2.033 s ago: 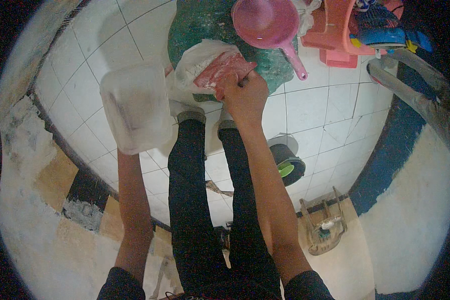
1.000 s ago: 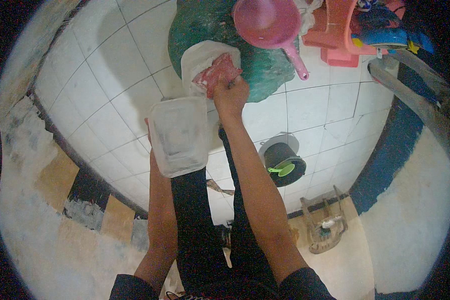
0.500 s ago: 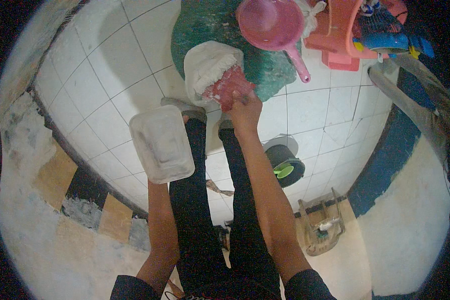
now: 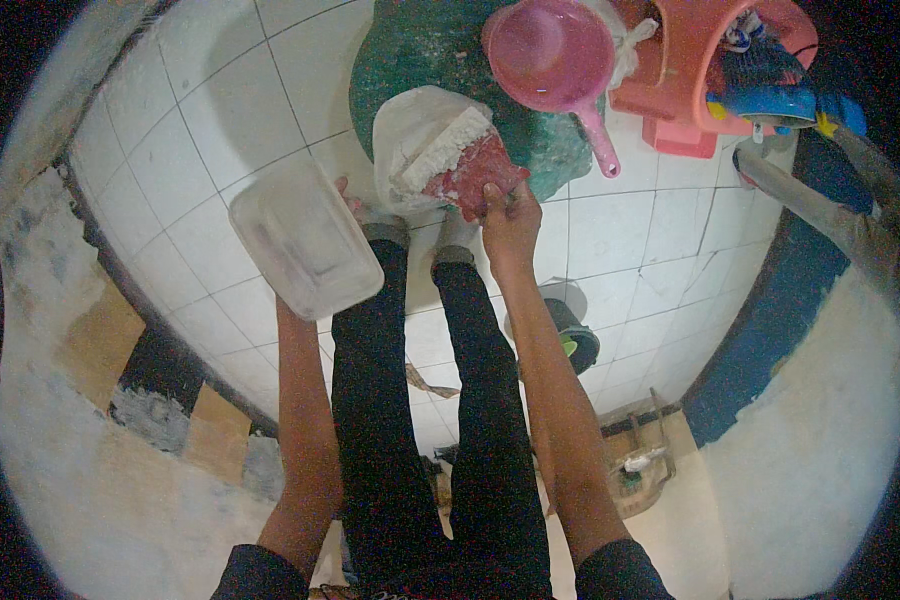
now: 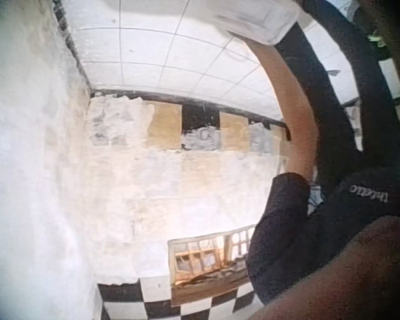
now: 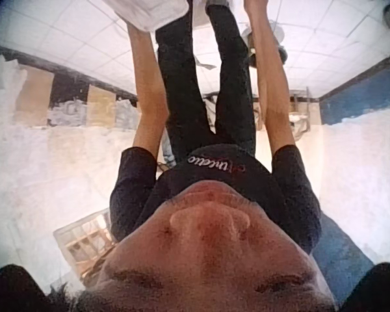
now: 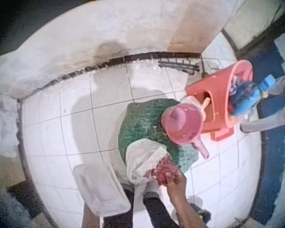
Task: The person patches a wall by scoopng filler material from a container and applying it to the wall surface with a putty knife.
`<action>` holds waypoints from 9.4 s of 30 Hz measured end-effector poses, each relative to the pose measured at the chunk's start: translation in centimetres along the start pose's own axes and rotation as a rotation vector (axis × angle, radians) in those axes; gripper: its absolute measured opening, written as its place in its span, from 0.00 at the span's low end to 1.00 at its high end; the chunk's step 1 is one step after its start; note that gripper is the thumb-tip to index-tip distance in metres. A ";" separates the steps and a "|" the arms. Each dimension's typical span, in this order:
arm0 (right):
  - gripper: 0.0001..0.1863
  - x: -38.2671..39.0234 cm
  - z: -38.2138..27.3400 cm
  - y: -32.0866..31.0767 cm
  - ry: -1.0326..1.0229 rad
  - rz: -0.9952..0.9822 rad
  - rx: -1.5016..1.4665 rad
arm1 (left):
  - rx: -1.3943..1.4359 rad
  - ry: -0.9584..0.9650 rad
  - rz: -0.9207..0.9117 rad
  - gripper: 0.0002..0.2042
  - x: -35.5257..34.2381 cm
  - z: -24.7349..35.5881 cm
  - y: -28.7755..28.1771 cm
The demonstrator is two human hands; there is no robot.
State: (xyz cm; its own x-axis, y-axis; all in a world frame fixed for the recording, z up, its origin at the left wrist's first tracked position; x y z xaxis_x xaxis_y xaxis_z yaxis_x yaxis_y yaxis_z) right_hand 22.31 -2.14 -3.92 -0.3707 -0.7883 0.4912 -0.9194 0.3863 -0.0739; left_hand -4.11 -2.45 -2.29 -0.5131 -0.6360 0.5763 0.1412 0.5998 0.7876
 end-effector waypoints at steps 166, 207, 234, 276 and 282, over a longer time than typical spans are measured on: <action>0.34 -11.4 -3.7 -6.2 0.127 -0.266 0.229 | -0.324 0.491 0.347 0.34 0.7 0.8 5.9; 0.14 27.8 -54.4 4.8 -0.883 -0.599 0.660 | -0.385 0.424 -0.026 0.37 24.5 -12.7 39.1; 0.08 43.9 -62.8 22.7 -1.210 -0.587 0.963 | -0.163 0.375 -0.433 0.40 39.8 -4.3 46.8; 0.07 47.3 -62.5 46.6 -1.153 -0.751 0.896 | -0.329 0.583 -0.206 0.38 48.8 19.5 45.8; 0.09 43.0 -61.9 49.4 -1.054 -0.818 0.661 | -0.311 0.568 -0.175 0.38 45.9 23.5 46.0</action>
State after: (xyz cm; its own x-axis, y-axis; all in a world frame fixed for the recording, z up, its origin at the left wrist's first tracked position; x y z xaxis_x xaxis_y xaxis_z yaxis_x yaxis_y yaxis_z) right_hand -30.95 12.70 67.31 0.6081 -0.7606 -0.2274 -0.6994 -0.3778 -0.6067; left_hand -41.05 7.36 55.31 -0.0370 -0.9190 0.3924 0.3777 0.3507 0.8569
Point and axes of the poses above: each hand's wrist, its own x-axis away from the middle knuckle, its own y-axis out of the palm, z = x × y, the point moved 6 cm from there along -x, towards the middle knuckle, and after that the axes turned 12 degrees about -y, right-handed, at the moved point
